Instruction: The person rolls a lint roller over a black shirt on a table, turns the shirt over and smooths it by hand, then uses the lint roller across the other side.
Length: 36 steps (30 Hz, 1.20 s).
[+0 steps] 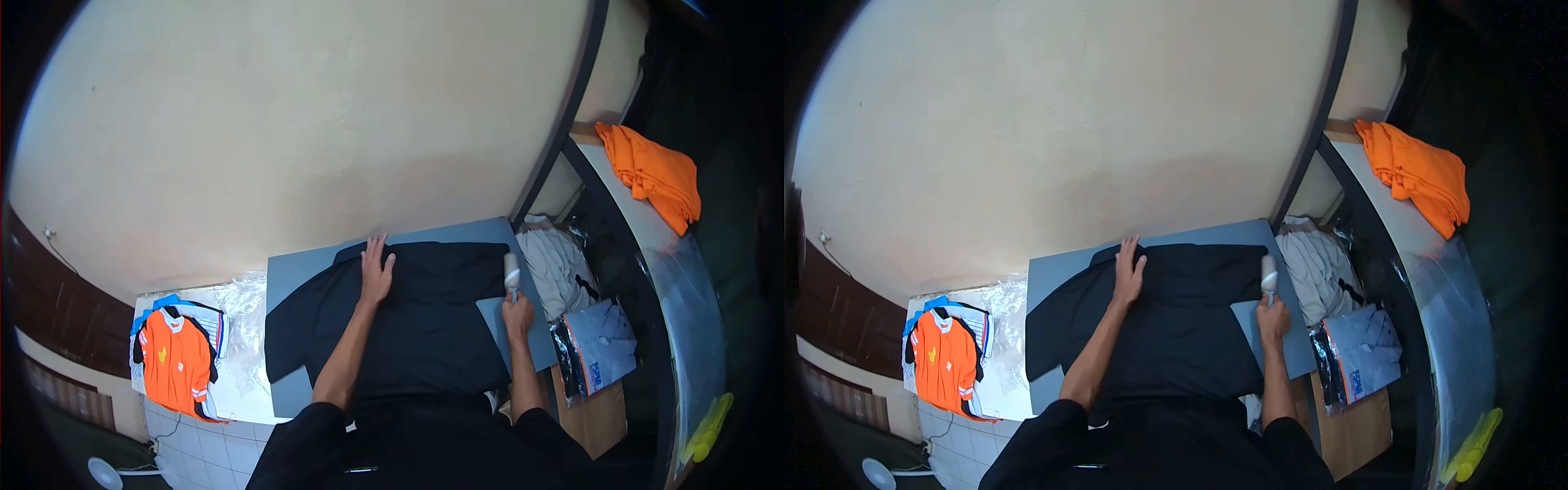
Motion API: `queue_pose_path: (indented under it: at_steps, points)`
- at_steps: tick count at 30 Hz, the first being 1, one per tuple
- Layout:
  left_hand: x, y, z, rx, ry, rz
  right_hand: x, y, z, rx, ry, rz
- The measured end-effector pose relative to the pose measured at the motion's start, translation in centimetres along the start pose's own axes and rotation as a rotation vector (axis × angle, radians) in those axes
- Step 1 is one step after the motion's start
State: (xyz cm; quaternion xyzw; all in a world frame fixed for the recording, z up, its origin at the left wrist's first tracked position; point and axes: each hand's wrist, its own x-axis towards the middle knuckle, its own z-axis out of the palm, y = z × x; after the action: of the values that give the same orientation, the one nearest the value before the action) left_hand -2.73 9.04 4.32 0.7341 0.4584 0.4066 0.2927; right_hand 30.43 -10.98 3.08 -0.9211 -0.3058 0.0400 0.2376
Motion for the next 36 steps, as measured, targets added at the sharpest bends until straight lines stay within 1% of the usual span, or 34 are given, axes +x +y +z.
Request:
queue_pose_path:
  at_steps: [1,2,4,5,7,8,11,12,13,15,17,20,22,23,24,25,27,28,31,33,36]
  points:
    - [-0.7,0.6,-1.7,0.060,0.062,0.023,0.1,0.0,-0.3,0.014,0.022,0.022]
    - [-1.8,0.3,-2.9,0.141,0.110,-0.002,0.1,0.2,-0.8,0.026,0.042,0.048]
    - [-5.0,-0.6,-5.4,0.363,0.028,-0.119,-0.2,1.0,-0.8,0.050,0.077,0.077]
    - [-6.1,-0.9,-6.2,0.474,-0.010,-0.174,-0.6,1.1,-0.4,0.092,0.072,0.032]
    - [-8.2,-1.9,-6.8,0.608,-0.121,-0.169,-2.6,-0.3,-0.4,0.178,0.061,-0.055]
    - [-8.7,-2.5,-6.9,0.675,-0.183,-0.167,-3.7,-0.8,0.5,0.292,0.064,-0.162]
    - [-8.6,-3.3,-5.4,0.705,-0.157,-0.132,-8.3,-4.4,0.1,0.388,-0.216,-0.444]
    - [-8.0,-3.2,-5.2,0.715,-0.165,-0.116,-9.7,-5.0,0.4,0.424,-0.300,-0.580]
    - [-7.5,-3.2,-4.9,0.718,-0.175,-0.121,-11.9,-6.1,0.1,0.358,-0.327,-0.695]
    - [-6.2,-3.3,-4.4,0.725,-0.189,-0.128,-15.7,-6.9,0.2,0.227,-0.484,-0.768]
    - [-5.6,-3.4,-4.3,0.728,-0.202,-0.138,-17.5,-6.8,0.8,0.219,-0.564,-0.832]
    - [-5.7,-3.4,-4.1,0.725,-0.206,-0.149,-15.7,-6.6,1.7,0.105,-0.422,-0.754]
    - [-5.5,-3.1,-4.3,0.721,-0.205,-0.157,-12.1,-6.2,2.1,-0.026,-0.309,-0.616]
    - [-5.5,-2.8,-4.2,0.729,-0.218,-0.185,-10.1,-6.3,1.5,-0.077,-0.283,-0.472]
    - [-5.2,-2.5,-4.0,0.736,-0.227,-0.211,-8.4,-5.9,1.2,-0.103,-0.229,-0.390]
    - [-5.1,-2.1,-3.8,0.745,-0.240,-0.237,-6.9,-5.2,1.2,-0.085,-0.182,-0.350]
    - [-4.7,-1.2,-2.6,0.701,-0.153,-0.048,-5.2,-4.6,0.6,-0.050,-0.154,-0.295]
    - [-4.8,-0.9,-1.5,0.676,-0.106,0.043,-5.4,-4.3,0.7,-0.044,-0.151,-0.287]
    - [-4.5,-0.4,2.5,0.640,-0.359,0.227,-5.5,-4.2,0.7,0.023,-0.135,-0.280]
    - [-4.3,-0.4,4.2,0.639,-0.348,0.216,-7.3,-4.1,0.6,0.107,-0.143,-0.288]
    - [-3.6,-0.4,5.2,0.612,-0.355,0.212,-11.9,-4.6,-0.9,0.070,-0.312,-0.446]
